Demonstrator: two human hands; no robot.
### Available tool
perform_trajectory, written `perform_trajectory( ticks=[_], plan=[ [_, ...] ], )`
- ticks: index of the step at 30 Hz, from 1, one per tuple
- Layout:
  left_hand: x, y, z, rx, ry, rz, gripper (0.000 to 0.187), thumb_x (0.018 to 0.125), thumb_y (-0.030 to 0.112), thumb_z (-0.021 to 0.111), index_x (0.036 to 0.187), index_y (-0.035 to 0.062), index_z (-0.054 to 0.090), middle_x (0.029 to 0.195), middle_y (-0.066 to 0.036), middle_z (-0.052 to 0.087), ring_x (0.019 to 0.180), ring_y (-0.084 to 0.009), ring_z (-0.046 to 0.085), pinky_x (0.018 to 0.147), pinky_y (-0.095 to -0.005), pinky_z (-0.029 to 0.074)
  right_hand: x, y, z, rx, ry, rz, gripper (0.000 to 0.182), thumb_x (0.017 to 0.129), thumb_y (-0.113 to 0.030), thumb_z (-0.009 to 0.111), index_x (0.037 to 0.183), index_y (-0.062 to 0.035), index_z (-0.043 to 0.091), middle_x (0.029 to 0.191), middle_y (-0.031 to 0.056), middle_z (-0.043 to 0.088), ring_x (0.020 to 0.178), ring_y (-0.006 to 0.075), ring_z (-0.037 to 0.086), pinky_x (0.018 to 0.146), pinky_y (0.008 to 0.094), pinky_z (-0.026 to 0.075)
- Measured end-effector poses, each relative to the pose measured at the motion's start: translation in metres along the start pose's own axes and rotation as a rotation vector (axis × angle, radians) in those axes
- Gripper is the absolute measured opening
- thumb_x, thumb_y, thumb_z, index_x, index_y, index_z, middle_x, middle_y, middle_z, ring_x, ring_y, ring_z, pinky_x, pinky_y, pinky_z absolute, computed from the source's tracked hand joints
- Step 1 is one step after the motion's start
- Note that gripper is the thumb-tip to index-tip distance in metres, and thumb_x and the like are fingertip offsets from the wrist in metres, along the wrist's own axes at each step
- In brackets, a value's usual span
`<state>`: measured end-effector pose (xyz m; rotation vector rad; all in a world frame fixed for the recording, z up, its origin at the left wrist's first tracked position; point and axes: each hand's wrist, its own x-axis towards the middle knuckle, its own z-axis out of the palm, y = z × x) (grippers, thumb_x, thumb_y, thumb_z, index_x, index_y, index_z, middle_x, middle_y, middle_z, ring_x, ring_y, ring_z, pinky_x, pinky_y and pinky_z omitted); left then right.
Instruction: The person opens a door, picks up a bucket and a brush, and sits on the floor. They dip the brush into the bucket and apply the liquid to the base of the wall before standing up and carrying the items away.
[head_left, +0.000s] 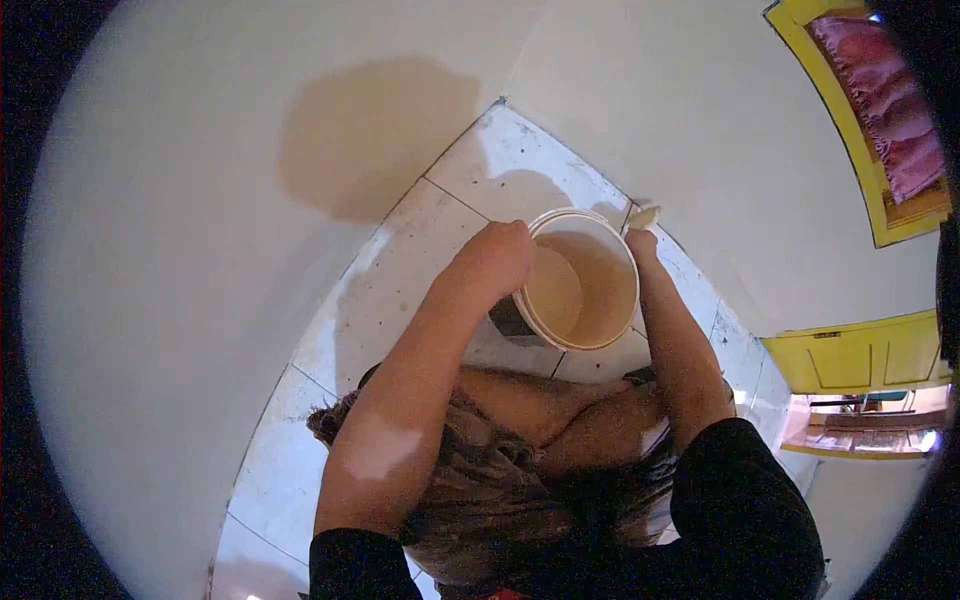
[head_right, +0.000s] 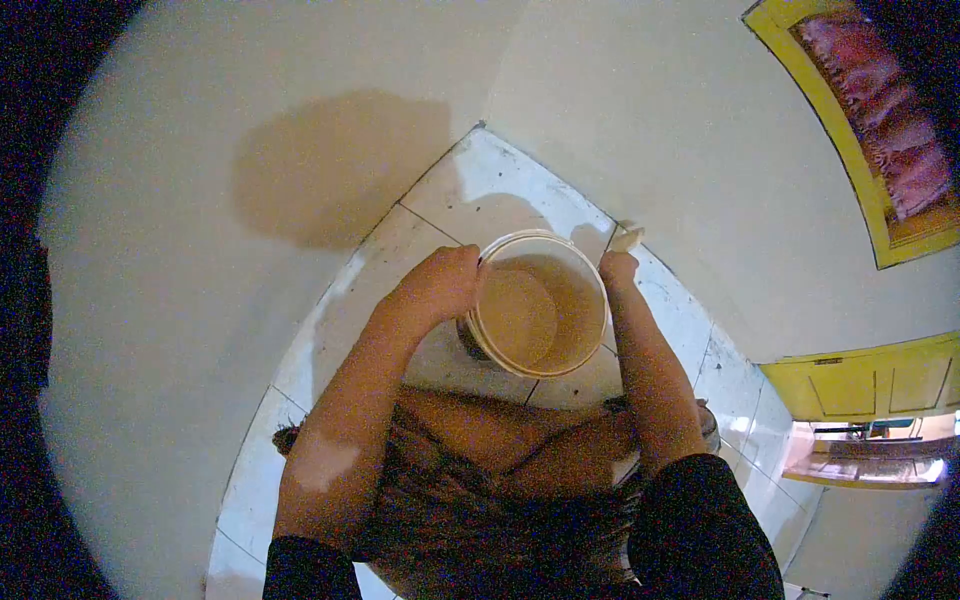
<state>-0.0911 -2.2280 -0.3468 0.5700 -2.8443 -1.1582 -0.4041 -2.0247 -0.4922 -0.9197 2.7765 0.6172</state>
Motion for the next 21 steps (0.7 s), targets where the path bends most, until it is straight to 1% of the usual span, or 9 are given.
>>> perform_trajectory(
  ticks=[2, 4, 7, 9, 12, 13, 15, 19, 21],
  plan=[
    [-0.002, 0.001, -0.006, 0.007, -0.040, -0.011, 0.023, 0.080, 0.012, 0.048, 0.088, -0.0055, 0.060, 0.088, -0.026, 0.061, 0.081, -0.0369, 0.061, 0.075, -0.0438, 0.048, 0.011, -0.008, 0.010, 0.000, 0.099, 0.117, 0.032, 0.085, -0.027, 0.040, 0.079, -0.0103, 0.067, 0.077, 0.0110, 0.066, 0.077, 0.0291, 0.063, 0.061, 0.0414, 0.046],
    [-0.005, 0.002, -0.014, 0.022, -0.094, -0.091, 0.022, 0.078, 0.011, 0.049, 0.088, -0.0057, 0.059, 0.090, -0.027, 0.060, 0.084, -0.0374, 0.060, 0.076, -0.0430, 0.048, 0.035, -0.018, 0.016, -0.047, 0.028, 0.042, 0.029, 0.084, -0.024, 0.044, 0.093, -0.0011, 0.059, 0.082, 0.0153, 0.064, 0.077, 0.0321, 0.063, 0.061, 0.0402, 0.048],
    [-0.015, -0.015, -0.030, 0.017, -0.098, -0.116, 0.032, 0.086, 0.028, 0.047, 0.089, -0.0028, 0.055, 0.090, -0.025, 0.059, 0.088, -0.0390, 0.057, 0.079, -0.0465, 0.045, 0.110, -0.035, 0.071, 0.500, 0.378, 0.346, 0.042, 0.080, -0.020, 0.050, 0.111, 0.0074, 0.039, 0.088, 0.0214, 0.062, 0.078, 0.0347, 0.062, 0.064, 0.0394, 0.050],
    [-0.023, -0.026, -0.036, 0.038, -0.057, -0.146, 0.031, 0.085, 0.027, 0.048, 0.089, -0.0022, 0.055, 0.090, -0.025, 0.059, 0.088, -0.0394, 0.057, 0.078, -0.0468, 0.045, 0.109, -0.083, 0.035, 1.034, 0.520, 0.484, 0.051, 0.077, -0.014, 0.049, 0.119, 0.0091, 0.032, 0.086, 0.0210, 0.060, 0.063, 0.0337, 0.061, 0.045, 0.0425, 0.047],
    [-0.030, -0.030, -0.041, 0.052, -0.027, -0.212, 0.029, 0.085, 0.027, 0.048, 0.090, -0.0015, 0.054, 0.090, -0.025, 0.059, 0.088, -0.0402, 0.056, 0.078, -0.0472, 0.045, 0.074, -0.139, -0.054, 1.281, 0.347, 0.442, 0.056, 0.078, -0.008, 0.047, 0.119, 0.0095, 0.014, 0.090, 0.0245, 0.055, 0.064, 0.0317, 0.060, 0.042, 0.0384, 0.047],
    [-0.031, -0.030, -0.043, 0.037, -0.037, -0.241, 0.029, 0.084, 0.027, 0.048, 0.090, -0.0015, 0.054, 0.090, -0.024, 0.059, 0.088, -0.0407, 0.056, 0.078, -0.0475, 0.045, 0.076, -0.153, -0.061, 1.291, 0.348, 0.440, 0.056, 0.078, -0.008, 0.047, 0.119, 0.0095, 0.014, 0.090, 0.0245, 0.055, 0.064, 0.0317, 0.060, 0.042, 0.0384, 0.047],
    [-0.034, -0.030, -0.049, 0.053, -0.020, -0.253, 0.030, 0.084, 0.027, 0.048, 0.091, -0.0018, 0.053, 0.090, -0.024, 0.059, 0.087, -0.0408, 0.056, 0.078, -0.0476, 0.045, 0.086, -0.173, -0.072, 1.259, 0.333, 0.450, 0.053, 0.077, -0.017, 0.053, 0.111, 0.0125, 0.025, 0.087, 0.0255, 0.058, 0.076, 0.0352, 0.062, 0.065, 0.0398, 0.051],
    [-0.038, -0.040, -0.051, 0.029, 0.004, -0.282, 0.029, 0.084, 0.026, 0.049, 0.091, -0.0021, 0.053, 0.091, -0.025, 0.058, 0.087, -0.0412, 0.056, 0.078, -0.0480, 0.044, 0.075, -0.196, -0.091, 1.324, 0.263, 0.316, 0.038, 0.078, -0.010, 0.048, 0.103, 0.0118, 0.029, 0.083, 0.0237, 0.056, 0.061, 0.0288, 0.059, 0.040, 0.0353, 0.046],
    [-0.041, -0.040, -0.051, 0.040, 0.010, -0.282, 0.029, 0.084, 0.026, 0.049, 0.090, -0.0022, 0.053, 0.090, -0.025, 0.058, 0.087, -0.0408, 0.056, 0.077, -0.0476, 0.045, 0.088, -0.202, -0.086, 1.144, 0.195, 0.145, 0.038, 0.078, -0.011, 0.049, 0.102, 0.0115, 0.030, 0.082, 0.0236, 0.057, 0.063, 0.0292, 0.060, 0.044, 0.0383, 0.047]
  ],
)
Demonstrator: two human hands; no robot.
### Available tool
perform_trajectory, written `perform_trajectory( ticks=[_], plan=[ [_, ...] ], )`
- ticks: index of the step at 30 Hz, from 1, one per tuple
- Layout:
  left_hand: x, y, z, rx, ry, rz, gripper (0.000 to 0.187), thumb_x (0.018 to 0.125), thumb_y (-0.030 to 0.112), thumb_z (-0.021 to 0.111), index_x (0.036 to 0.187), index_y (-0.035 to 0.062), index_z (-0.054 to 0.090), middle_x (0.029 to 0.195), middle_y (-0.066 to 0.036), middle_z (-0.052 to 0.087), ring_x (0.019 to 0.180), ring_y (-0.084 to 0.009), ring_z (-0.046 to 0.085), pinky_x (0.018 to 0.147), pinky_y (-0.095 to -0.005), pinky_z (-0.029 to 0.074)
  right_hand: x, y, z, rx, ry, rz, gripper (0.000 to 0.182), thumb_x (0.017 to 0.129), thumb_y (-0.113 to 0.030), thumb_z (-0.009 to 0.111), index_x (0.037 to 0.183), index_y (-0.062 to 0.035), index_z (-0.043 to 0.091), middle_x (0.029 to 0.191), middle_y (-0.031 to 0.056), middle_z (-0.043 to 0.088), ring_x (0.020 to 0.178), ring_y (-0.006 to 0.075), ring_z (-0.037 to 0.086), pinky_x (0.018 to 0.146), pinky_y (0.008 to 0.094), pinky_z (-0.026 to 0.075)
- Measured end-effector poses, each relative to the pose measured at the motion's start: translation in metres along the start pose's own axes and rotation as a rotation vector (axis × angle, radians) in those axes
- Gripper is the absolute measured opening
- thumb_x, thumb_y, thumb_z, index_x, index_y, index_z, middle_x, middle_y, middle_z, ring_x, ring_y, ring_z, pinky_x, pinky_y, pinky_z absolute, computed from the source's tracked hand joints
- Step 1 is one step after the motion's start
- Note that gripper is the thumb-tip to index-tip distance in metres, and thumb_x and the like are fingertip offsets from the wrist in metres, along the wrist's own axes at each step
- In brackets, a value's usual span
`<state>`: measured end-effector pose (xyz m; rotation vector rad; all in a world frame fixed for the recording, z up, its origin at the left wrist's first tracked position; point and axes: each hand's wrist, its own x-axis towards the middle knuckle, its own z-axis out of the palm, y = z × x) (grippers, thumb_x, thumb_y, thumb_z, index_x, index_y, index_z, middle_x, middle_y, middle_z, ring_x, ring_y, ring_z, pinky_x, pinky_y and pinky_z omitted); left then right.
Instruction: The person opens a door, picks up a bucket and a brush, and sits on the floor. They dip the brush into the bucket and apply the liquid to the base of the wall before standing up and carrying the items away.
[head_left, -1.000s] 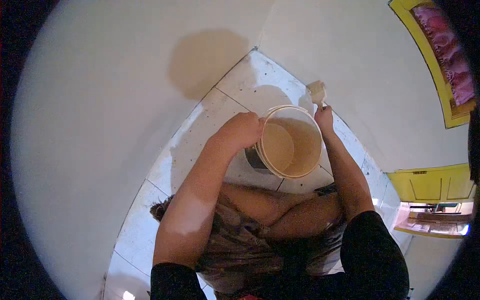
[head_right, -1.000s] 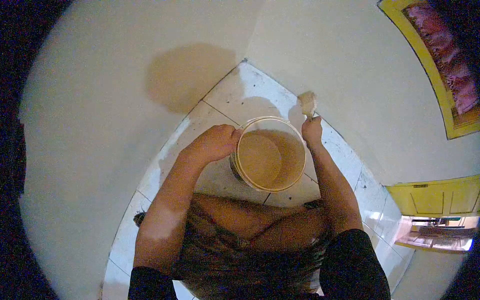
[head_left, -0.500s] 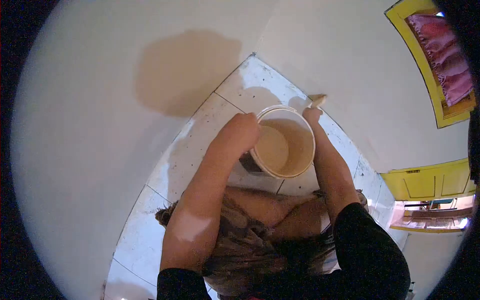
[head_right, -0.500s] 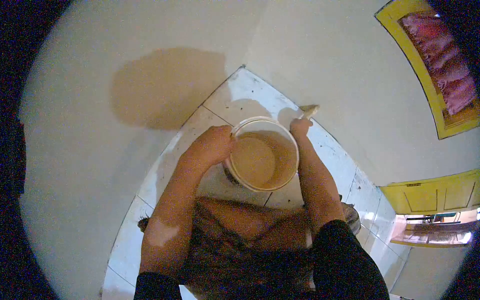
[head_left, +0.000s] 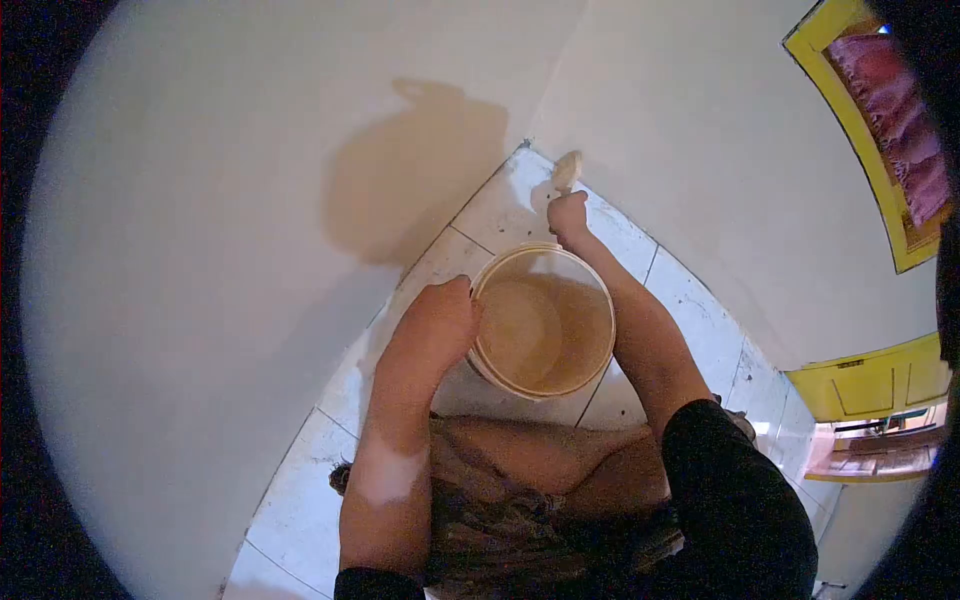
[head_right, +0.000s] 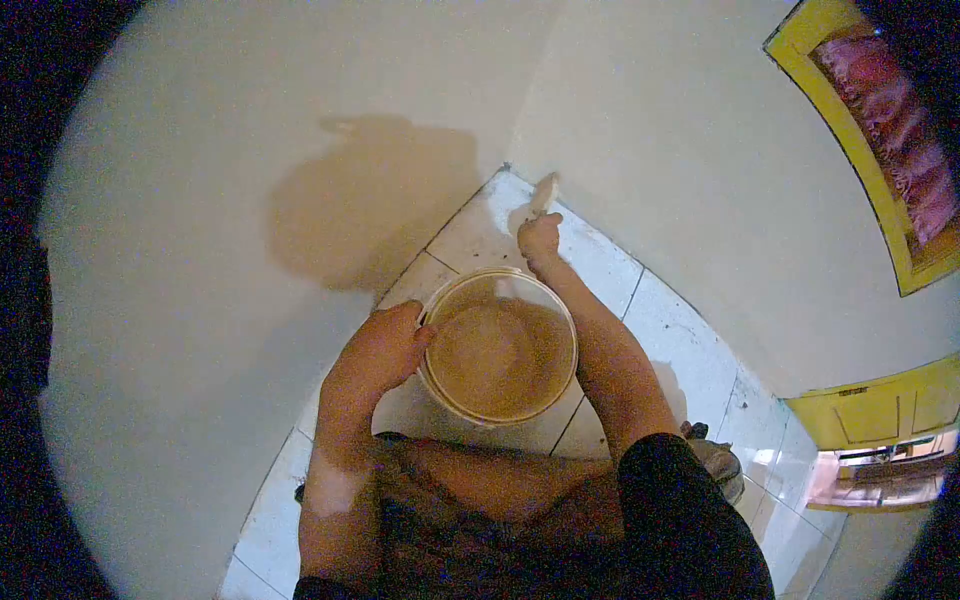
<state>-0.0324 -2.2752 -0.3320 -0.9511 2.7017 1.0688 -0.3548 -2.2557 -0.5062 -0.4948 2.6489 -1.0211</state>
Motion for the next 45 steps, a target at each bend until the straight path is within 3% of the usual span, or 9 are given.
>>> perform_trajectory(
  ticks=[3, 5, 11, 16, 18, 25, 31, 33, 45],
  plan=[
    [-0.002, 0.001, -0.004, 0.010, -0.011, -0.005, 0.028, 0.084, 0.025, 0.050, 0.090, -0.0022, 0.053, 0.089, -0.025, 0.059, 0.086, -0.0399, 0.057, 0.075, -0.0467, 0.045, -0.010, -0.013, -0.003, 0.044, 0.028, 0.011, 0.033, 0.081, -0.013, 0.048, 0.102, 0.0102, 0.037, 0.080, 0.0221, 0.059, 0.068, 0.0288, 0.061, 0.059, 0.0433, 0.049],
    [-0.003, 0.001, -0.005, 0.005, -0.026, -0.007, 0.028, 0.084, 0.025, 0.050, 0.089, -0.0023, 0.053, 0.089, -0.025, 0.059, 0.085, -0.0395, 0.057, 0.074, -0.0462, 0.045, 0.001, -0.008, -0.011, -0.180, 0.055, -0.149, 0.053, 0.075, -0.011, 0.051, 0.112, 0.0183, 0.026, 0.087, 0.0307, 0.058, 0.074, 0.0397, 0.060, 0.065, 0.0421, 0.051],
    [-0.003, -0.002, -0.002, -0.054, 0.006, -0.010, 0.028, 0.084, 0.025, 0.050, 0.088, -0.0027, 0.052, 0.084, -0.025, 0.059, 0.083, -0.0392, 0.058, 0.072, -0.0456, 0.046, -0.003, 0.092, -0.063, -0.286, 0.154, -0.075, 0.052, 0.076, -0.016, 0.053, 0.112, 0.0134, 0.031, 0.086, 0.0276, 0.060, 0.075, 0.0414, 0.060, 0.070, 0.0451, 0.050],
    [-0.002, 0.000, -0.002, -0.025, 0.007, -0.009, 0.029, 0.083, 0.026, 0.051, 0.089, -0.0026, 0.053, 0.085, -0.025, 0.058, 0.085, -0.0400, 0.057, 0.074, -0.0466, 0.045, -0.053, 0.080, -0.082, -0.226, 0.266, -0.059, 0.028, 0.080, -0.012, 0.045, 0.098, 0.0041, 0.032, 0.085, 0.0315, 0.058, 0.075, 0.0467, 0.058, 0.068, 0.0514, 0.047],
    [-0.002, 0.002, -0.002, -0.016, 0.001, -0.026, 0.030, 0.083, 0.027, 0.051, 0.089, -0.0024, 0.053, 0.087, -0.025, 0.059, 0.086, -0.0400, 0.057, 0.075, -0.0468, 0.045, -0.059, 0.049, -0.072, -0.221, 0.129, -0.178, 0.028, 0.079, -0.010, 0.044, 0.099, 0.0056, 0.031, 0.084, 0.0345, 0.056, 0.076, 0.0487, 0.057, 0.067, 0.0532, 0.045],
    [-0.001, 0.001, -0.002, -0.012, 0.015, -0.028, 0.032, 0.085, 0.030, 0.050, 0.091, -0.0009, 0.054, 0.090, -0.024, 0.059, 0.087, -0.0396, 0.057, 0.076, -0.0466, 0.045, -0.001, -0.020, -0.014, -0.294, 0.050, -0.382, 0.031, 0.078, -0.008, 0.045, 0.102, 0.0081, 0.032, 0.087, 0.0322, 0.057, 0.076, 0.0436, 0.059, 0.067, 0.0493, 0.048],
    [-0.004, 0.001, -0.006, -0.063, 0.001, 0.001, 0.030, 0.084, 0.029, 0.053, 0.093, 0.0002, 0.056, 0.089, -0.024, 0.059, 0.086, -0.0397, 0.057, 0.076, -0.0464, 0.045, 0.010, 0.015, -0.038, -0.491, 0.042, -0.358, 0.041, 0.077, -0.010, 0.048, 0.110, 0.0145, 0.040, 0.087, 0.0293, 0.058, 0.077, 0.0421, 0.059, 0.067, 0.0460, 0.050],
    [-0.007, 0.003, -0.006, -0.078, 0.003, -0.017, 0.029, 0.083, 0.028, 0.054, 0.093, 0.0001, 0.056, 0.088, -0.024, 0.059, 0.086, -0.0397, 0.057, 0.076, -0.0463, 0.045, -0.005, 0.039, -0.049, -0.390, 0.164, -0.469, 0.030, 0.078, -0.013, 0.045, 0.099, 0.0062, 0.034, 0.078, 0.0349, 0.056, 0.073, 0.0479, 0.057, 0.066, 0.0521, 0.046],
    [-0.001, -0.001, -0.004, -0.044, 0.052, 0.026, 0.029, 0.083, 0.027, 0.053, 0.089, -0.0010, 0.061, 0.084, -0.023, 0.060, 0.084, -0.0377, 0.058, 0.075, -0.0439, 0.046, 0.023, -0.025, -0.027, -0.379, 0.120, -0.415, 0.029, 0.077, -0.014, 0.046, 0.098, 0.0042, 0.037, 0.080, 0.0325, 0.057, 0.078, 0.0470, 0.057, 0.071, 0.0509, 0.047]
  ],
)
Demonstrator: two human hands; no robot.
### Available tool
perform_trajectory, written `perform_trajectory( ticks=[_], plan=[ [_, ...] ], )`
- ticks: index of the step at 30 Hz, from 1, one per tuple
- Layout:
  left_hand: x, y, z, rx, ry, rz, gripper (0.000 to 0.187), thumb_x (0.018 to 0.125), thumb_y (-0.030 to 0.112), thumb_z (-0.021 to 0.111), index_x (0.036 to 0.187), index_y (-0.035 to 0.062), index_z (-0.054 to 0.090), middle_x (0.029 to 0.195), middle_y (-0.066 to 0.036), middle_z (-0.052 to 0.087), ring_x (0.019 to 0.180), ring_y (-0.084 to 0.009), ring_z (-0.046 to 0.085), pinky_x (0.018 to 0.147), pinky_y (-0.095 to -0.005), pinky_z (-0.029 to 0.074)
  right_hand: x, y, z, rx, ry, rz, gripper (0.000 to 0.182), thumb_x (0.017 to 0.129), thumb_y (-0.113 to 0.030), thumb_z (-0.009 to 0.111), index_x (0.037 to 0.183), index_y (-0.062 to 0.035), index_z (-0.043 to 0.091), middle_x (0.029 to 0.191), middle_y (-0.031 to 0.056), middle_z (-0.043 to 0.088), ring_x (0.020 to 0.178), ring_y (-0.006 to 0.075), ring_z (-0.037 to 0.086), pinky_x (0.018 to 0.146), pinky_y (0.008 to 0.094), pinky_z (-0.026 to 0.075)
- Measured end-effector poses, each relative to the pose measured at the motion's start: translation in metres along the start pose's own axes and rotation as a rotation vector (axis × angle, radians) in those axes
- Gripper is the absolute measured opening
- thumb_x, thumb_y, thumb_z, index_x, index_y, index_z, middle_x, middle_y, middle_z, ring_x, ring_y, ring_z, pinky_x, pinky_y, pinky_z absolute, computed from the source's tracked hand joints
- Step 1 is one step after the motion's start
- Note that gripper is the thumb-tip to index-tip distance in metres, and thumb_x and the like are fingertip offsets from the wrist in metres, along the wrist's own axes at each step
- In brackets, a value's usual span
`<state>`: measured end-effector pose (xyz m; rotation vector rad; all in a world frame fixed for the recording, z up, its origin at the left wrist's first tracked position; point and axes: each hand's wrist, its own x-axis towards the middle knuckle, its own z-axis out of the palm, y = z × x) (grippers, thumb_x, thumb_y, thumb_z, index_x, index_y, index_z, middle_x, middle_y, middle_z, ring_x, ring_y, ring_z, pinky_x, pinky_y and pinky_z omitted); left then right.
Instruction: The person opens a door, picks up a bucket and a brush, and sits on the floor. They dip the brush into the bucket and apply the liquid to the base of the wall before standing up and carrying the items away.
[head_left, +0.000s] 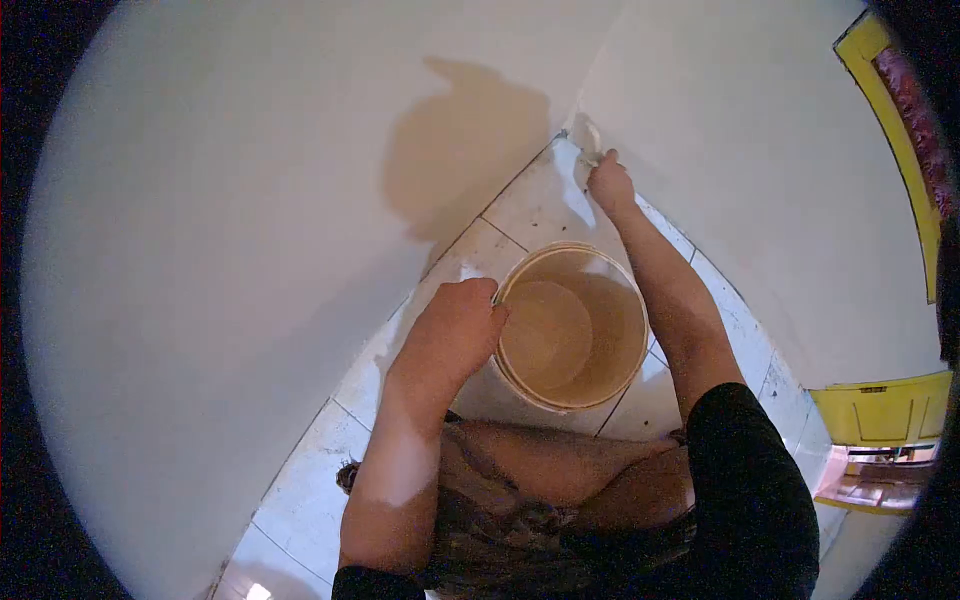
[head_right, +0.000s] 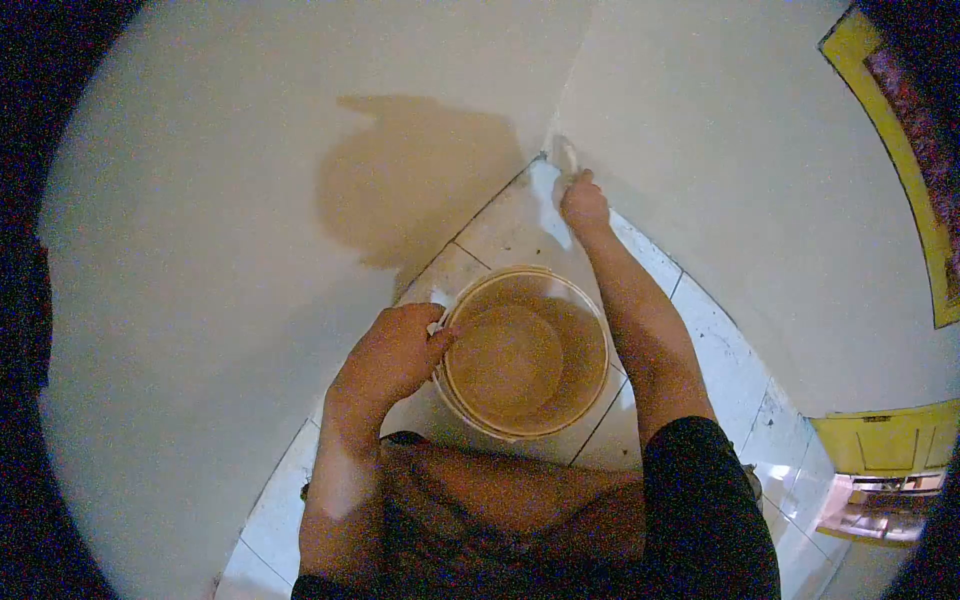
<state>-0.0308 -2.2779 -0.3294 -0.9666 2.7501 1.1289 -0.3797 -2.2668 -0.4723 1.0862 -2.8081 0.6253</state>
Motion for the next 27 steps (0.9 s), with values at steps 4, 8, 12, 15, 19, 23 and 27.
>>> perform_trajectory(
  ticks=[4, 8, 12, 15, 19, 23, 27],
  plan=[
    [-0.002, 0.000, -0.001, -0.008, 0.001, 0.017, 0.028, 0.082, 0.025, 0.054, 0.086, -0.0012, 0.062, 0.084, -0.023, 0.060, 0.082, -0.0365, 0.059, 0.074, -0.0431, 0.046, -0.037, 0.023, -0.016, -0.016, 0.007, 0.069, 0.029, 0.077, -0.013, 0.046, 0.099, 0.0033, 0.036, 0.081, 0.0321, 0.057, 0.078, 0.0458, 0.058, 0.071, 0.0503, 0.047],
    [-0.001, 0.003, -0.002, 0.025, -0.062, -0.019, 0.028, 0.081, 0.025, 0.055, 0.086, -0.0015, 0.062, 0.081, -0.023, 0.060, 0.078, -0.0361, 0.060, 0.073, -0.0426, 0.047, -0.054, 0.010, -0.027, -0.009, -0.066, 0.068, 0.030, 0.078, -0.012, 0.045, 0.101, 0.0047, 0.035, 0.083, 0.0324, 0.057, 0.077, 0.0442, 0.059, 0.069, 0.0499, 0.048],
    [0.000, -0.001, -0.002, -0.002, -0.008, 0.003, 0.028, 0.082, 0.024, 0.054, 0.085, -0.0021, 0.062, 0.074, -0.020, 0.062, 0.067, -0.0322, 0.062, 0.066, -0.0409, 0.049, -0.021, -0.013, -0.004, -0.088, -0.038, -0.035, 0.036, 0.079, -0.011, 0.047, 0.109, 0.0064, 0.036, 0.082, 0.0262, 0.059, 0.078, 0.0400, 0.061, 0.069, 0.0462, 0.050],
    [0.000, 0.001, -0.005, -0.025, -0.038, -0.002, 0.028, 0.083, 0.024, 0.054, 0.085, -0.0022, 0.062, 0.073, -0.019, 0.062, 0.061, -0.0293, 0.063, 0.063, -0.0400, 0.049, -0.014, -0.004, -0.012, -0.121, -0.076, 0.013, 0.040, 0.080, -0.012, 0.046, 0.113, 0.0074, 0.035, 0.083, 0.0265, 0.059, 0.078, 0.0397, 0.061, 0.068, 0.0457, 0.051],
    [0.000, -0.001, -0.003, -0.035, -0.043, -0.006, 0.029, 0.084, 0.025, 0.054, 0.086, -0.0025, 0.062, 0.071, -0.019, 0.063, 0.058, -0.0257, 0.063, 0.062, -0.0385, 0.050, -0.045, 0.057, -0.025, -0.194, 0.010, 0.068, 0.043, 0.082, -0.016, 0.045, 0.116, 0.0074, 0.033, 0.084, 0.0273, 0.059, 0.077, 0.0393, 0.061, 0.067, 0.0460, 0.051],
    [0.000, 0.000, -0.003, 0.096, -0.005, 0.067, 0.029, 0.084, 0.025, 0.055, 0.086, -0.0027, 0.062, 0.069, -0.018, 0.062, 0.056, -0.0233, 0.063, 0.059, -0.0367, 0.051, -0.098, 0.093, -0.063, -0.137, -0.072, 0.174, 0.043, 0.082, -0.016, 0.045, 0.117, 0.0067, 0.036, 0.089, 0.0270, 0.059, 0.080, 0.0391, 0.060, 0.070, 0.0475, 0.049],
    [0.001, -0.005, 0.001, 0.037, -0.007, 0.023, 0.028, 0.083, 0.024, 0.056, 0.087, -0.0026, 0.062, 0.070, -0.019, 0.062, 0.058, -0.0251, 0.063, 0.060, -0.0372, 0.051, -0.101, 0.075, -0.058, -0.118, -0.069, 0.135, 0.033, 0.081, -0.015, 0.045, 0.107, 0.0050, 0.045, 0.095, 0.0265, 0.057, 0.086, 0.0379, 0.059, 0.072, 0.0466, 0.049]
  ],
)
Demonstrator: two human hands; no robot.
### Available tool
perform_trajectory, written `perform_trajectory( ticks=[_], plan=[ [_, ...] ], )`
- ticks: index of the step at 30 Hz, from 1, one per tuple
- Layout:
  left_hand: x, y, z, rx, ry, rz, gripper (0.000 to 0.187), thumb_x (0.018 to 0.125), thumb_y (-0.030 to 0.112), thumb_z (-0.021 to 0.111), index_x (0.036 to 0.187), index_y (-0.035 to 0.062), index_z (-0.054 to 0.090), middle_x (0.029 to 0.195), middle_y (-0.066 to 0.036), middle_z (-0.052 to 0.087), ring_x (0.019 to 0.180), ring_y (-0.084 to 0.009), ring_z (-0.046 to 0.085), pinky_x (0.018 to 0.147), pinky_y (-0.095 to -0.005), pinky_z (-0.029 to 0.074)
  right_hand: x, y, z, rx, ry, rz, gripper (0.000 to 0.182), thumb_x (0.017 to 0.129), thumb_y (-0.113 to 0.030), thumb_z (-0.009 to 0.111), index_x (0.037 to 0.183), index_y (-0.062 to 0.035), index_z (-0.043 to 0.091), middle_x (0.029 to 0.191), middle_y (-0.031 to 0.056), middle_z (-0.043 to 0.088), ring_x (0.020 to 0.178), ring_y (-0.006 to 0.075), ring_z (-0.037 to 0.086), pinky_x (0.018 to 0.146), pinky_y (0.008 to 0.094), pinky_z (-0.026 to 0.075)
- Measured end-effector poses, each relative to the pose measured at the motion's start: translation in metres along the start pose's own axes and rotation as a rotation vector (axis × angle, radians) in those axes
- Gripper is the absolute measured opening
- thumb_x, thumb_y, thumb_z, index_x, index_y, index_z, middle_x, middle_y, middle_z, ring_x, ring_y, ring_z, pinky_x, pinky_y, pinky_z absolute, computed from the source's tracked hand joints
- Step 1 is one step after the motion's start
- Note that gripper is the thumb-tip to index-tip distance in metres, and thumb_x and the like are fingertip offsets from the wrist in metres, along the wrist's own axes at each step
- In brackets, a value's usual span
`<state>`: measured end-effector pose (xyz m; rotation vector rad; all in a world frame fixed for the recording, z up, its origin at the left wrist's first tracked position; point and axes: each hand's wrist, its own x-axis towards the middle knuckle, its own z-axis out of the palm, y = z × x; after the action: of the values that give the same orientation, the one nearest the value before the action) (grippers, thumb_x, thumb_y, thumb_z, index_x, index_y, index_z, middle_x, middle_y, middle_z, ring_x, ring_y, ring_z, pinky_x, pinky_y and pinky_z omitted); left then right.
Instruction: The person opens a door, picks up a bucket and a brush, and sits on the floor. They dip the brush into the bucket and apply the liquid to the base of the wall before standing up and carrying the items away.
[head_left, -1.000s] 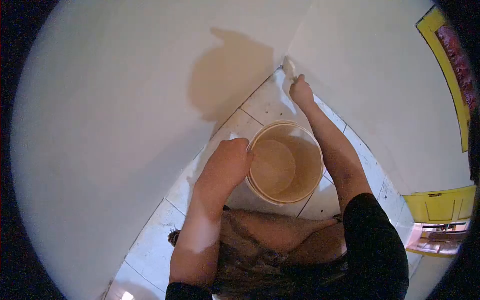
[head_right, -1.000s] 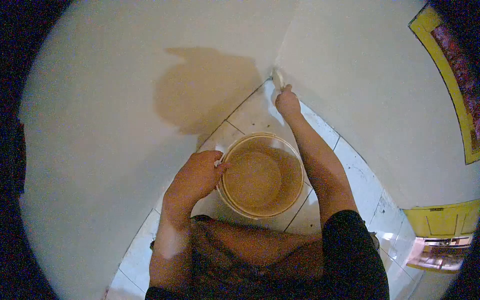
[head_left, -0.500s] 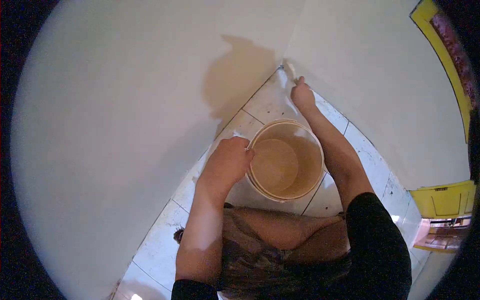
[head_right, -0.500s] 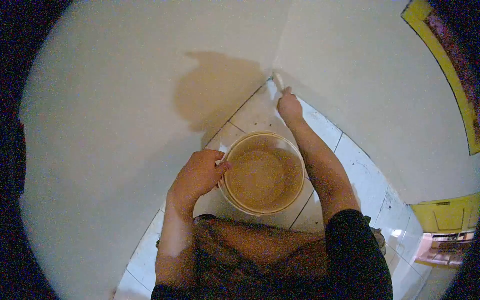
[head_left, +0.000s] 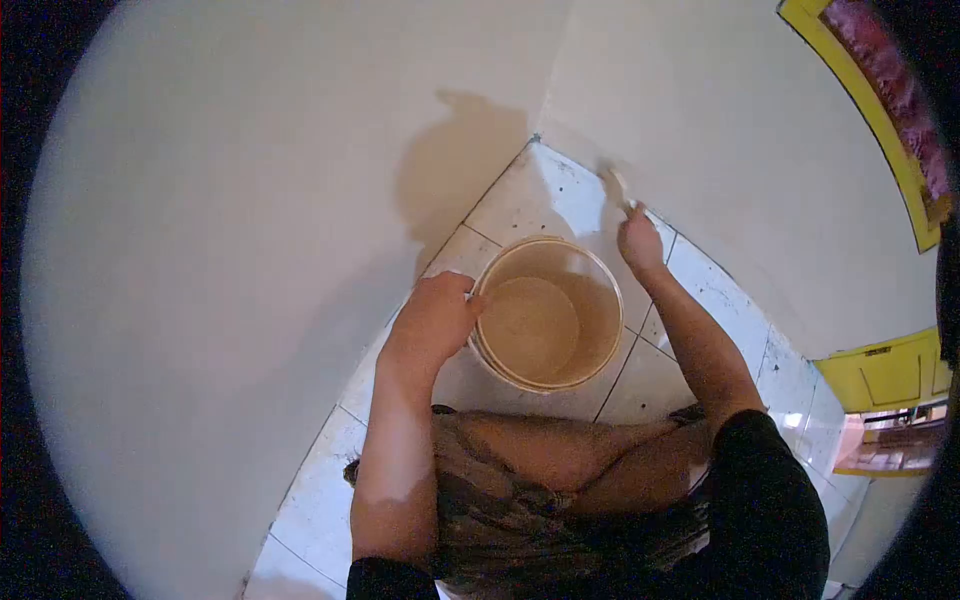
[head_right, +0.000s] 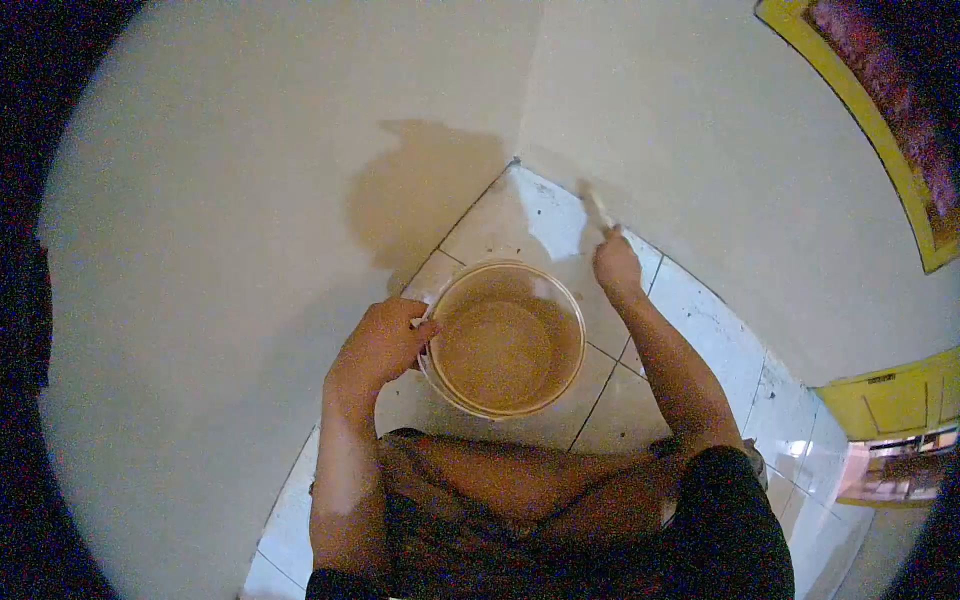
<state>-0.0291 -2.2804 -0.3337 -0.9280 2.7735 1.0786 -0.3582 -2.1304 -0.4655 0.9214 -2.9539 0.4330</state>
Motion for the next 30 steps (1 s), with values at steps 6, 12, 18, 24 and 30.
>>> perform_trajectory(
  ticks=[6, 12, 18, 24, 30],
  plan=[
    [-0.005, 0.018, -0.014, -0.126, -0.049, -0.077, 0.025, 0.081, 0.020, 0.056, 0.088, -0.0035, 0.062, 0.074, -0.021, 0.062, 0.060, -0.0275, 0.062, 0.063, -0.0375, 0.049, 0.042, -0.050, 0.016, 0.042, -0.067, -0.008, 0.034, 0.080, -0.016, 0.047, 0.108, 0.0028, 0.043, 0.093, 0.0254, 0.057, 0.084, 0.0400, 0.059, 0.073, 0.0482, 0.048],
    [-0.007, 0.020, -0.013, -0.138, -0.075, -0.116, 0.025, 0.081, 0.020, 0.056, 0.087, -0.0039, 0.062, 0.067, -0.019, 0.061, 0.057, -0.0239, 0.062, 0.059, -0.0353, 0.049, 0.018, 0.071, 0.005, 0.011, 0.145, -0.047, 0.030, 0.084, -0.018, 0.042, 0.106, 0.0024, 0.038, 0.089, 0.0257, 0.058, 0.078, 0.0412, 0.059, 0.070, 0.0502, 0.047],
    [-0.004, 0.018, -0.011, -0.051, -0.050, -0.108, 0.028, 0.081, 0.023, 0.057, 0.083, -0.0043, 0.062, 0.061, -0.017, 0.058, 0.053, -0.0228, 0.058, 0.056, -0.0351, 0.045, -0.056, 0.196, -0.072, -0.128, 0.033, 0.056, 0.028, 0.084, -0.016, 0.045, 0.106, -0.0014, 0.037, 0.084, 0.0270, 0.057, 0.078, 0.0439, 0.057, 0.066, 0.0523, 0.046],
    [-0.002, 0.005, -0.006, -0.094, -0.073, -0.094, 0.026, 0.080, 0.022, 0.057, 0.078, -0.0036, 0.062, 0.058, -0.015, 0.055, 0.051, -0.0186, 0.051, 0.053, -0.0333, 0.041, -0.067, 0.187, -0.066, 0.023, -0.072, -0.032, 0.025, 0.081, -0.015, 0.046, 0.102, -0.0014, 0.039, 0.088, 0.0255, 0.057, 0.082, 0.0427, 0.056, 0.070, 0.0530, 0.044],
    [-0.007, 0.018, -0.005, -0.220, -0.093, -0.100, 0.020, 0.085, 0.015, 0.056, 0.085, -0.0031, 0.063, 0.060, 0.000, 0.054, 0.055, -0.0075, 0.046, 0.052, -0.0249, 0.039, -0.038, 0.167, -0.057, 0.069, -0.094, 0.041, 0.025, 0.081, -0.014, 0.045, 0.101, -0.0001, 0.040, 0.089, 0.0268, 0.058, 0.080, 0.0417, 0.058, 0.070, 0.0517, 0.047]
  ],
)
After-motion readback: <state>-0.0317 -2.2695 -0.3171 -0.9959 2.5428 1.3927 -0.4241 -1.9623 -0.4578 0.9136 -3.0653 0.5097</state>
